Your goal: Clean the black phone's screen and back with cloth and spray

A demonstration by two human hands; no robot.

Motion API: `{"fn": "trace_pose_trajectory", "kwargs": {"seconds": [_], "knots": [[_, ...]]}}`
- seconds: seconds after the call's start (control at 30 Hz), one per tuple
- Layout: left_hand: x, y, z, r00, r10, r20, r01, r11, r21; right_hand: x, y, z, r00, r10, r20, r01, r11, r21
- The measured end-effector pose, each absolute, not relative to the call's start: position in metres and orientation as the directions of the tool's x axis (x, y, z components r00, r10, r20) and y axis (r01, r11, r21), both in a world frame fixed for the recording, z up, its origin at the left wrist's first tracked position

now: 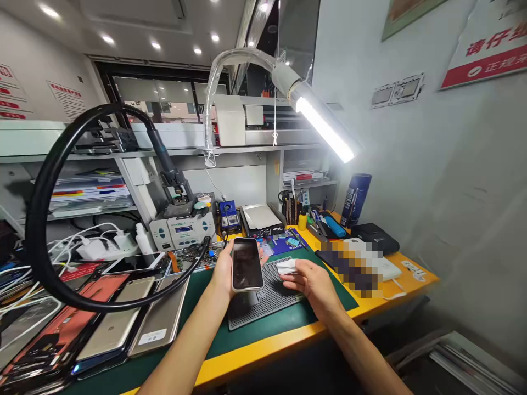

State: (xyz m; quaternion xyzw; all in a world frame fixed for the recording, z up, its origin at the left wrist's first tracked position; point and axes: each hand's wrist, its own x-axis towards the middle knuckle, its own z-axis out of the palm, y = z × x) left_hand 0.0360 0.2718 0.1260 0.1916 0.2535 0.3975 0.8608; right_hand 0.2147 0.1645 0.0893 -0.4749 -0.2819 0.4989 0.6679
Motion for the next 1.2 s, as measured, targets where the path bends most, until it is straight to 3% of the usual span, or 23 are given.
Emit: {"fn": "trace_pose_trajectory", "kwargs": {"seconds": [0.07,0.13,0.23,0.3,0.37,0.47,0.57,0.73,0.83,0.97,1.2], "knots": [[0.034,0.268,0.127,0.588,0.766,-0.259,-0.587,0.625,0.515,0.204,0.165,0.089,0.438,0.896,0.077,-0.18,0.171,-0.969],[0.032,0.265,0.13,0.614,0.755,-0.228,-0.586,0.63,0.509,0.192,0.161,0.088,0.454,0.826,0.334,0.129,0.31,-0.942],[0.029,0.263,0.133,0.632,0.753,-0.184,-0.595,0.623,0.509,0.177,0.151,0.084,0.248,0.708,0.661,0.488,0.499,-0.717],[0.027,0.264,0.132,0.629,0.76,-0.166,-0.607,0.613,0.506,0.17,0.144,0.082,0.104,0.637,0.764,0.587,0.581,-0.564],[0.025,0.266,0.13,0.633,0.76,-0.147,-0.61,0.606,0.51,0.164,0.14,0.081,0.057,0.607,0.792,0.611,0.606,-0.509],[0.024,0.267,0.129,0.64,0.76,-0.111,-0.594,0.581,0.557,0.159,0.136,0.081,0.085,0.658,0.749,0.581,0.577,-0.573],[0.023,0.265,0.131,0.617,0.778,-0.122,-0.577,0.552,0.602,0.157,0.135,0.082,0.164,0.756,0.633,0.501,0.489,-0.714],[0.026,0.262,0.13,0.612,0.779,-0.136,-0.565,0.551,0.614,0.156,0.137,0.086,0.263,0.925,0.275,0.159,0.24,-0.958],[0.027,0.261,0.128,0.597,0.792,-0.13,-0.572,0.534,0.623,0.156,0.141,0.09,0.263,0.955,0.134,-0.007,0.141,-0.99],[0.029,0.26,0.13,0.569,0.807,-0.158,-0.562,0.521,0.643,0.159,0.148,0.092,0.269,0.958,0.096,-0.101,0.127,-0.987],[0.032,0.255,0.132,0.649,0.704,-0.289,-0.443,0.658,0.61,0.169,0.168,0.101,0.274,0.955,0.115,-0.051,0.134,-0.99]]}}
